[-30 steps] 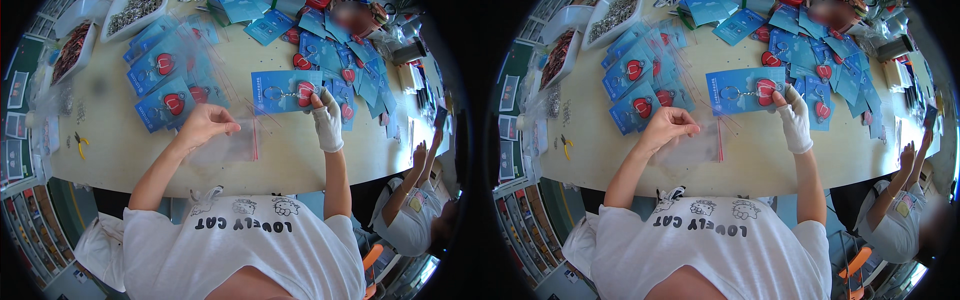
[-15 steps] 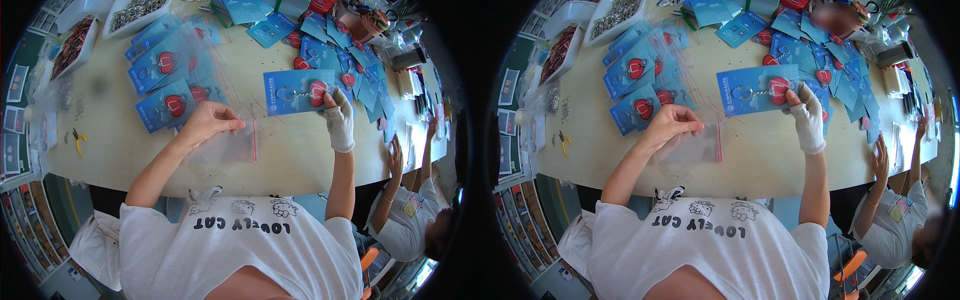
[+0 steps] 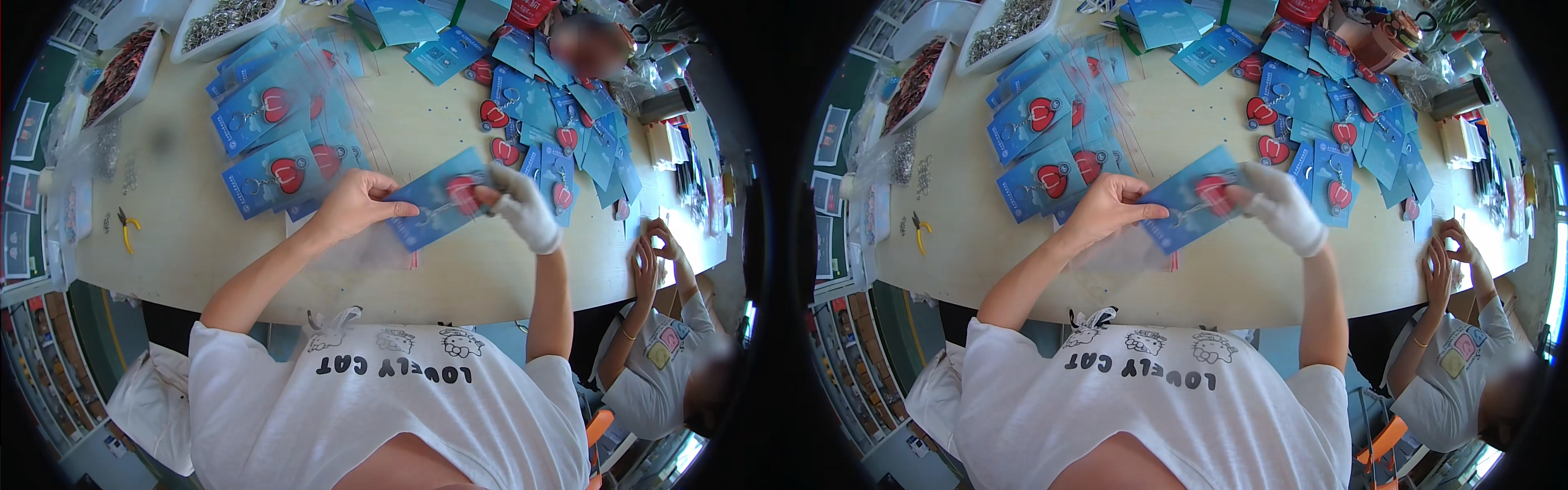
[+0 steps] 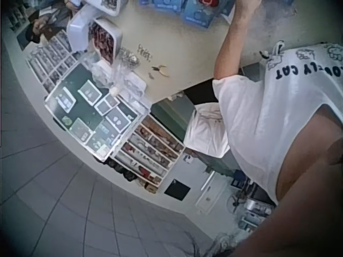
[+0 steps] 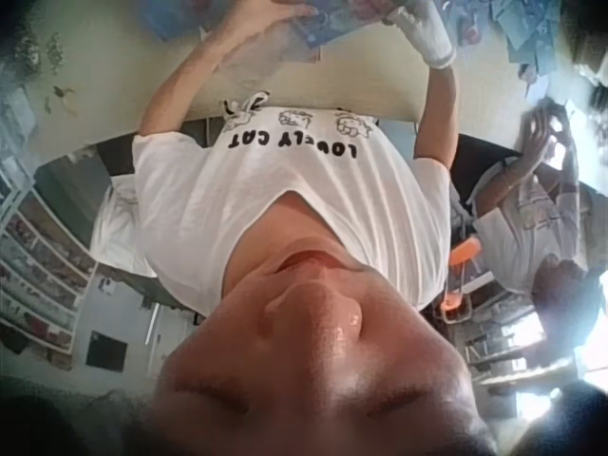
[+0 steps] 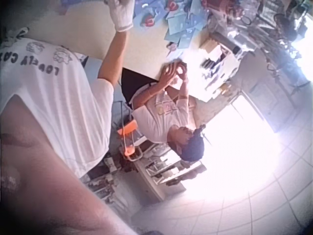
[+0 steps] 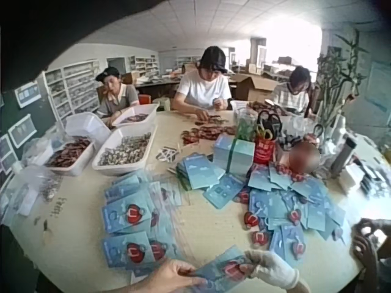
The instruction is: The person sits at a table and repeatedly picks up heart-shaped keychains attached to blue backing cards. They insert each card into a clear plastic zip-lock bag and place the packaged item onto a growing stack on the table. The process is repetitive and involves handling multiple identical units.
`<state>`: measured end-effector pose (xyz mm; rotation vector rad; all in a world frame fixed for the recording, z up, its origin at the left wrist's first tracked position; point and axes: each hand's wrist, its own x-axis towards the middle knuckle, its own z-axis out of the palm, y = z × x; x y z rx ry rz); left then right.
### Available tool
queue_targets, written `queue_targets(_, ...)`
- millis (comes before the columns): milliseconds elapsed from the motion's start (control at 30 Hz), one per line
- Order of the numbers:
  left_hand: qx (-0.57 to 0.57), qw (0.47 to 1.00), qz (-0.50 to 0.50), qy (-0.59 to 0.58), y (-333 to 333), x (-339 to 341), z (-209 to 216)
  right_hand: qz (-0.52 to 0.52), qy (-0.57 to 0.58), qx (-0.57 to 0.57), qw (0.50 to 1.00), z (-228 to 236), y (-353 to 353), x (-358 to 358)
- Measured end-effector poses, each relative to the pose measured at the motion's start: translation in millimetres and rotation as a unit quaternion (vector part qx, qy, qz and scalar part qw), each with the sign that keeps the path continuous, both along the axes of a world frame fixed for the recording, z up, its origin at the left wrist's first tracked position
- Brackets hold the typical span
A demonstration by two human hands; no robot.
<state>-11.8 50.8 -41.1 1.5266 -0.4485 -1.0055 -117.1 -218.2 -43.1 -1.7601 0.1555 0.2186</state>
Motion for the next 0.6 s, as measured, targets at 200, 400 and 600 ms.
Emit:
queue_targets(200,0.011,0.998,-0.003,0.058,7,-7,-4,0.022,0.078,0.056,0.995,7,58,3)
queue_targets(400,0.007,0.997,0.009,0.082,6,-6,7,-0.108,0.015,0.021,0.994,6,63,-7)
queue_targets(600,0.044,0.997,-0.057,0.015,-4,-7,20,-0.062,0.049,0.148,0.986,-1,66,-24)
